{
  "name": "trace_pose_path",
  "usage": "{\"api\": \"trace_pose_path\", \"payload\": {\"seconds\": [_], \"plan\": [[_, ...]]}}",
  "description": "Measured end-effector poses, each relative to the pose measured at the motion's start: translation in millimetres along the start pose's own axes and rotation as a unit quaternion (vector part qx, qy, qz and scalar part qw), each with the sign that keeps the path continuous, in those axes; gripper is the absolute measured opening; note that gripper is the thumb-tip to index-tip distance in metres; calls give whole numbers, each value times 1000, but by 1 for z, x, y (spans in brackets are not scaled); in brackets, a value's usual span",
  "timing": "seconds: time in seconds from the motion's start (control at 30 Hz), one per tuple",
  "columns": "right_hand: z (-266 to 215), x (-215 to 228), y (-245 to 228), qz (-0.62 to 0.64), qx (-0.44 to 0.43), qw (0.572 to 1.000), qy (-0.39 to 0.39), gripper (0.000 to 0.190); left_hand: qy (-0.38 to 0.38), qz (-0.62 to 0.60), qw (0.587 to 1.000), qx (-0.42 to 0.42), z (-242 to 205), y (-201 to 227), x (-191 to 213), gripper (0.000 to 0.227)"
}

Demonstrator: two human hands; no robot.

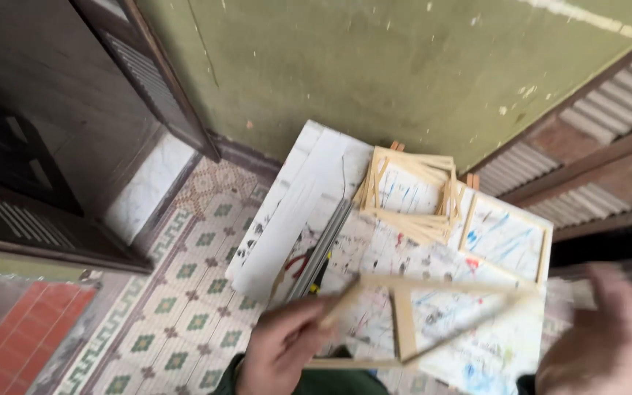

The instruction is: Sanding the joints and edges of small wooden picture frames with a sanding block.

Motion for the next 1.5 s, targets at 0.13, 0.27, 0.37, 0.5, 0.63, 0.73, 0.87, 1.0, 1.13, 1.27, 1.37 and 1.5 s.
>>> {"api": "trace_pose_path", "payload": {"seconds": [0.13,0.27,0.37,0.5,0.63,0.73,0.87,1.0,1.13,1.27,1.37,1.5], "plan": [[-20,-54,-6,-67,23,997,41,78,-24,47,998,37,12,6,-13,40],[-31,-122,-30,-95,144,984,-42,85,-84,34,995,35,12,6,-34,39],[-30,-160,-48,-123,161,976,-79,79,-99,81,992,-5,15,10,-42,38],[-51,-186,-56,-81,255,935,-234,103,-98,119,988,-30,28,39,-46,34],[-87,-191,-73,-244,319,828,-392,52,-96,190,949,-233,-1,-13,-26,36],[-74,-192,-63,-259,316,813,-415,86,-52,297,939,-167,-7,-24,-26,9],[-37,-176,-59,-246,292,894,-236,105,-82,143,986,-7,16,17,-52,29],[-25,-159,-53,-240,223,926,-187,101,-77,116,990,31,3,-9,-51,38],[-15,-128,-17,-241,192,942,-131,86,-66,52,996,18,-4,-11,-47,42],[-12,-122,-2,-251,160,945,-136,88,-73,88,993,23,-1,-6,-56,40],[-7,-130,-22,-238,171,945,-145,90,-68,122,990,32,6,-3,-65,37],[-20,-139,-35,-257,246,914,-196,96,-49,156,986,14,5,-6,-68,37]]}}
Point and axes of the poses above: each hand's wrist, its own z-axis towards the middle knuckle, its own x-axis out of the back of the hand, y = z × x, the point moved 5 cm from there along z, towards the middle knuckle, and after that the axes turned 7 degrees about y, right-handed, at the moved point
